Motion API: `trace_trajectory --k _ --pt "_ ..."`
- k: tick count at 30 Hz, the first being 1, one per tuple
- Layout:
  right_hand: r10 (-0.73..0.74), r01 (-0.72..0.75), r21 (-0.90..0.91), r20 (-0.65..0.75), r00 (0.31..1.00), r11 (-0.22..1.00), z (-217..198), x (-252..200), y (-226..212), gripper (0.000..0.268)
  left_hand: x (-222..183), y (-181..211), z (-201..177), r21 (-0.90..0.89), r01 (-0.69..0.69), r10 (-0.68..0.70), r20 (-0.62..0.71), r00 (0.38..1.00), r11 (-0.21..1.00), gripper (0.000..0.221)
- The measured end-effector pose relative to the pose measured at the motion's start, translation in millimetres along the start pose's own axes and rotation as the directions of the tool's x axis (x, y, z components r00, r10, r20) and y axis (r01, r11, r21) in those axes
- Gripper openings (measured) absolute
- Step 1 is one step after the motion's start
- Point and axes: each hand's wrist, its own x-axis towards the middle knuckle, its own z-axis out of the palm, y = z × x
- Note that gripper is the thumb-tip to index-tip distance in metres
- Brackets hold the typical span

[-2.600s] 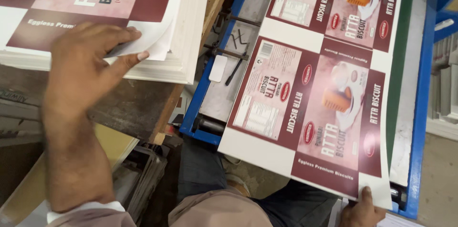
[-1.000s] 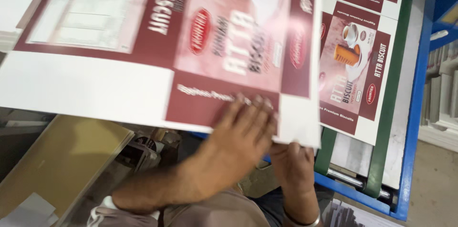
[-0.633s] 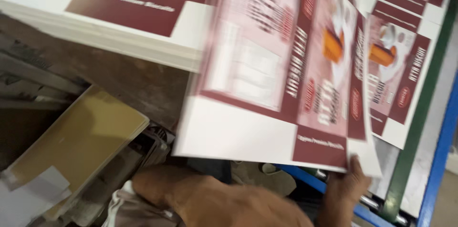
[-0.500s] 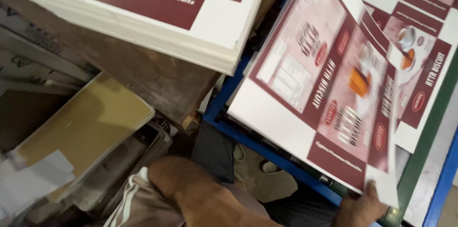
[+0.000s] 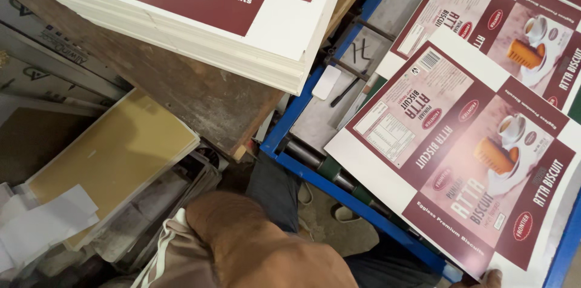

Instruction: The person repeatedly picks up printed cardboard sheets from a stack on the left and places them onto a conveyor belt on the right. The sheets feature packaging designs for 'Punjabi Attra Biscuit' and are fed into a blue industrial machine. The person maintains a steady rhythm, ensuring each sheet is aligned before it enters the rollers.

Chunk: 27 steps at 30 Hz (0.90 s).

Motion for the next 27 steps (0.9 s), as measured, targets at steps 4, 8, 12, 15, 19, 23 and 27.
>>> trace_trajectory --k 4,8,12,15,19,23,27 --pt "0.049 -0.049 0.01 0.001 0.999 0.999 -19.3 -15.3 -1.8 0.046 12.7 15.8 -6.9 0.356 -0.062 0.111 -0.118 0.987 0.932 0.023" --pt "0.003 -0.009 -0.106 -0.054 0.999 0.994 -42.1 -32.3 -0.3 0.047 36.6 49.6 -38.8 0.907 -0.029 0.188 -0.056 0.981 0.421 0.014" --pt "-0.051 0.035 -0.162 -0.091 0.995 0.986 -57.9 -49.9 5.0 0.047 46.8 74.0 -99.5 0.938 0.104 -0.234 -0.188 0.954 -0.331 0.046" --pt "-0.096 0.079 -0.198 -0.077 0.992 0.977 -64.3 -53.1 3.9 0.047 49.6 67.2 -146.8 0.745 -0.066 -0.358 -0.24 0.902 -0.664 0.051" --pt "-0.151 0.137 -0.256 -0.034 0.988 0.957 -66.8 -65.4 -4.7 0.047 37.5 66.0 -164.3 0.781 0.049 -0.339 -0.326 0.883 -0.623 0.035" --pt "-0.22 0.228 -0.351 0.062 0.974 0.908 -65.7 -81.6 -14.8 0.048 28.1 69.3 -169.0 0.819 0.099 -0.294 -0.311 0.904 -0.565 0.028" --pt "-0.285 0.316 -0.336 0.14 0.948 0.887 -30.3 -105.1 -33.4 0.049 21.1 78.1 -164.6 0.831 0.106 -0.311 -0.319 0.895 -0.547 0.024"
